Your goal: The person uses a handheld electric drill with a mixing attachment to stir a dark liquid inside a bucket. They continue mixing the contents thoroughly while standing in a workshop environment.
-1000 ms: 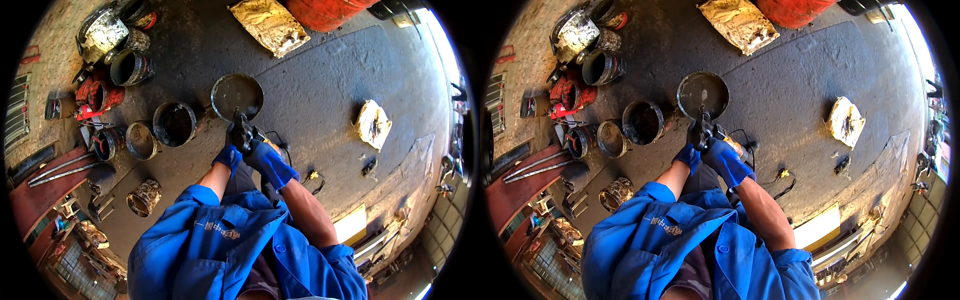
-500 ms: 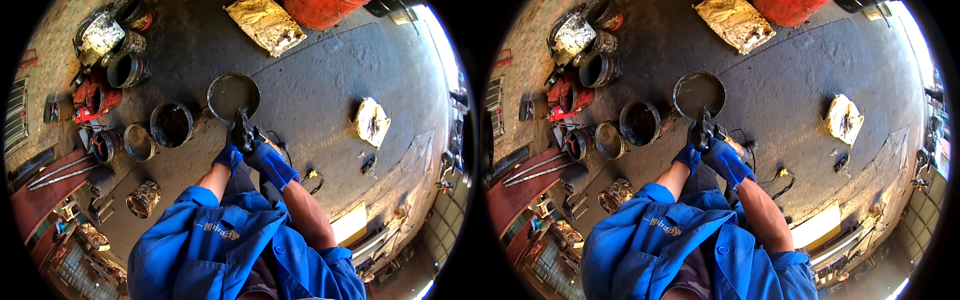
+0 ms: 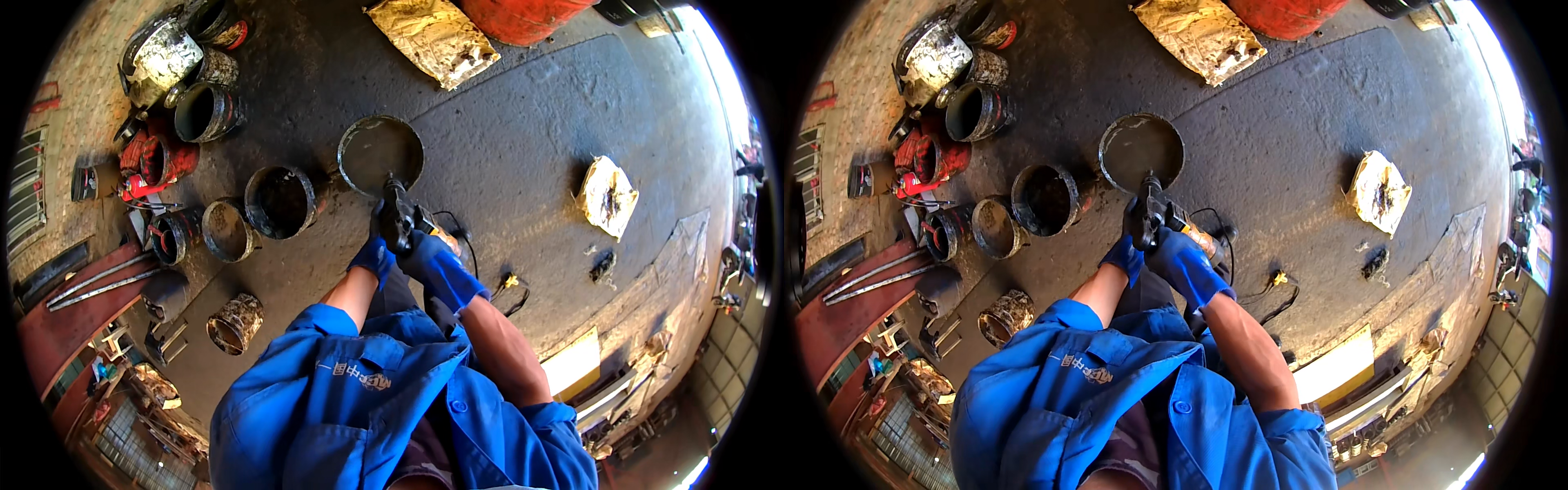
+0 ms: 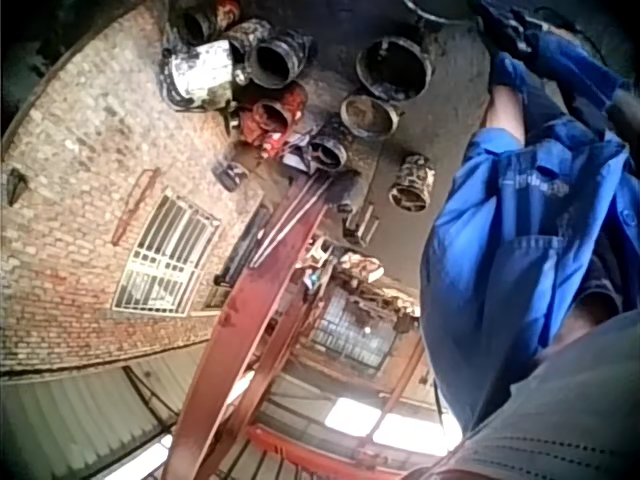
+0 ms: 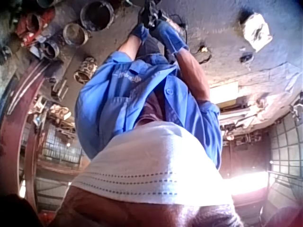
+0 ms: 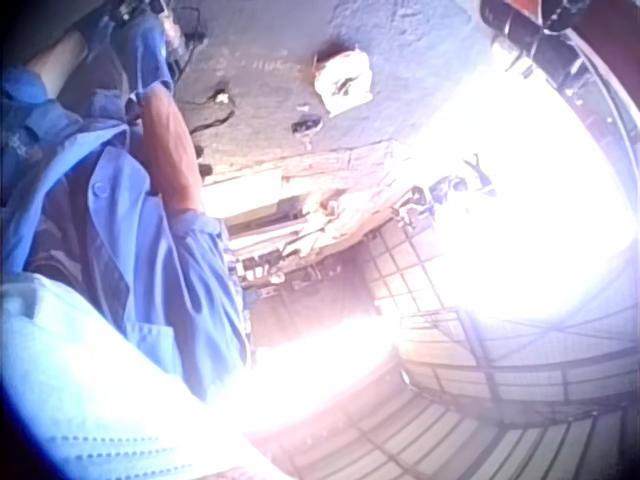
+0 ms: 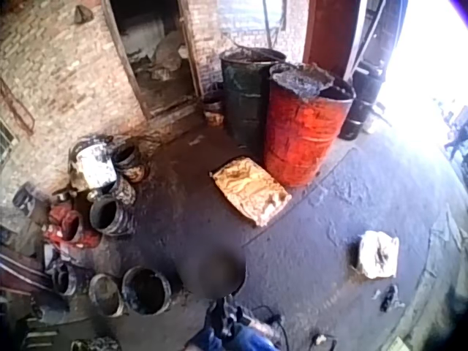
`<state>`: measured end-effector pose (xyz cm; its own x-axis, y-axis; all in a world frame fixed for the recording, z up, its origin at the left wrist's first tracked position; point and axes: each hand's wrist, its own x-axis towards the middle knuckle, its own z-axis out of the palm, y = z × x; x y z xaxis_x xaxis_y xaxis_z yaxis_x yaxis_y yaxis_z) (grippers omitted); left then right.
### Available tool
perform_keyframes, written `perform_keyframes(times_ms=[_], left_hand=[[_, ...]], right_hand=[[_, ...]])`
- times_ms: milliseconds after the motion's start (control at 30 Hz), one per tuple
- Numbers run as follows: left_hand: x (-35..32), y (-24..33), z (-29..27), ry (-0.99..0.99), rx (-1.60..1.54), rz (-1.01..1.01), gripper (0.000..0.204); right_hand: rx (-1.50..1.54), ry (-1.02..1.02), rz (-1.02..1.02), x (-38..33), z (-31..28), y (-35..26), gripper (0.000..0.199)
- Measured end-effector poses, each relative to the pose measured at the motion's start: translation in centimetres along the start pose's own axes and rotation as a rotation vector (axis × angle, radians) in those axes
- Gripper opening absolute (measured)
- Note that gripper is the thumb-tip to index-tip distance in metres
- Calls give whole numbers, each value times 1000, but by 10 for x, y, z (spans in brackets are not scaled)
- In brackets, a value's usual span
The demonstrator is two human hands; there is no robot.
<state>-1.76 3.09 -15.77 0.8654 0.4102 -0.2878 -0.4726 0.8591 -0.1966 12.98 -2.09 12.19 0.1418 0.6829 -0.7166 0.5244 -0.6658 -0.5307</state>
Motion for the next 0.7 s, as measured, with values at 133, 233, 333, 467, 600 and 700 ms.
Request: perform_keyframes(times_ms=[133,233,333,467,600,700], left_hand=[[-5,-5,18,221,-18,66,40],[-4,-5,16,299,-26,34,42],[-5,-2,-15,303,134,18,42],[-16,22,-75,106,-20,39,41],[-4,-11,-28,250,-82,-33,40],[2,3,-29,479,23,70,41]], right_hand=[[14,-36,42,7,14,10,32],[-20,-18,66,9,21,13,31],[-18,3,91,11,23,13,32],[8,-14,13,4,10,-16,33],[71,-18,40,-2,-3,-7,26],[109,12,10,-3,4,-8,26]])
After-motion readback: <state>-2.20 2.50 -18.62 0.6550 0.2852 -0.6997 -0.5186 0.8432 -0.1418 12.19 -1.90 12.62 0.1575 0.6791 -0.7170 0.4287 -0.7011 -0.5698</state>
